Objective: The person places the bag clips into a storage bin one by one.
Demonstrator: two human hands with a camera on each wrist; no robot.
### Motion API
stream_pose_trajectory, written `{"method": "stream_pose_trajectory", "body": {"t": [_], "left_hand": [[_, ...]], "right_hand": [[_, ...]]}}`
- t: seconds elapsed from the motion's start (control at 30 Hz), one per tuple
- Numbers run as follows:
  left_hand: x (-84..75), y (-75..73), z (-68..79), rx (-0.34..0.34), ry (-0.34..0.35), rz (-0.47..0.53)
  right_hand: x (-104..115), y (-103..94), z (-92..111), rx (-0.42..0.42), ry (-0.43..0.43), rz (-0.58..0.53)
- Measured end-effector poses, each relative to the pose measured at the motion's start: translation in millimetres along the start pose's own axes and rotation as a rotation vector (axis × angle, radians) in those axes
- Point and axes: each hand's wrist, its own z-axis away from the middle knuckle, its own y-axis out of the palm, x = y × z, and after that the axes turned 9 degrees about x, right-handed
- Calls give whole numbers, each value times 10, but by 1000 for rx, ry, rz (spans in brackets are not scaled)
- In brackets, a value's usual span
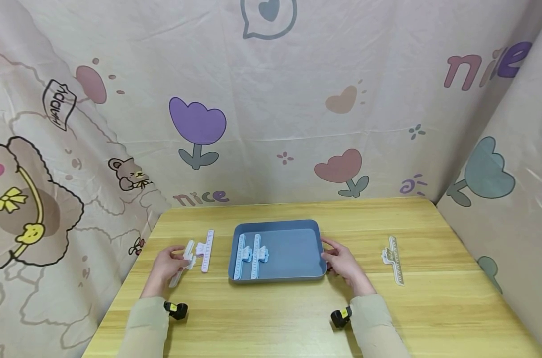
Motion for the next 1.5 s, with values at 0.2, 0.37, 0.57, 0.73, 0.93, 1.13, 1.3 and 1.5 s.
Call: {"method": "stream_pose_trajectory", "body": {"t": [0.2,0.37,0.57,0.73,0.93,1.13,1.3,1.5], "left_hand": [[10,0,6,-13,-6,-70],[12,2,13,-20,0,-105],[3,-52,48,-33,16,-85],[17,-100,62,-52,43,-60],[55,-150,75,-115,46,-71],[64,-179,107,-153,56,-109],[38,-178,144,-161,64,-103],[-56,-167,216,-190,112,-120]], "right_hand": [[-11,-3,-11,-5,0,-10],[-17,-11,-8,2,-6,-9],[-13,-20,-11,4,-6,-3],[-6,-19,-13,4,2,0],[-5,-10,-7,7,7,1],[5,-16,3,19,-7,0],[7,-16,-1,13,-3,-3],[8,-7,-1,9,-6,1]]}}
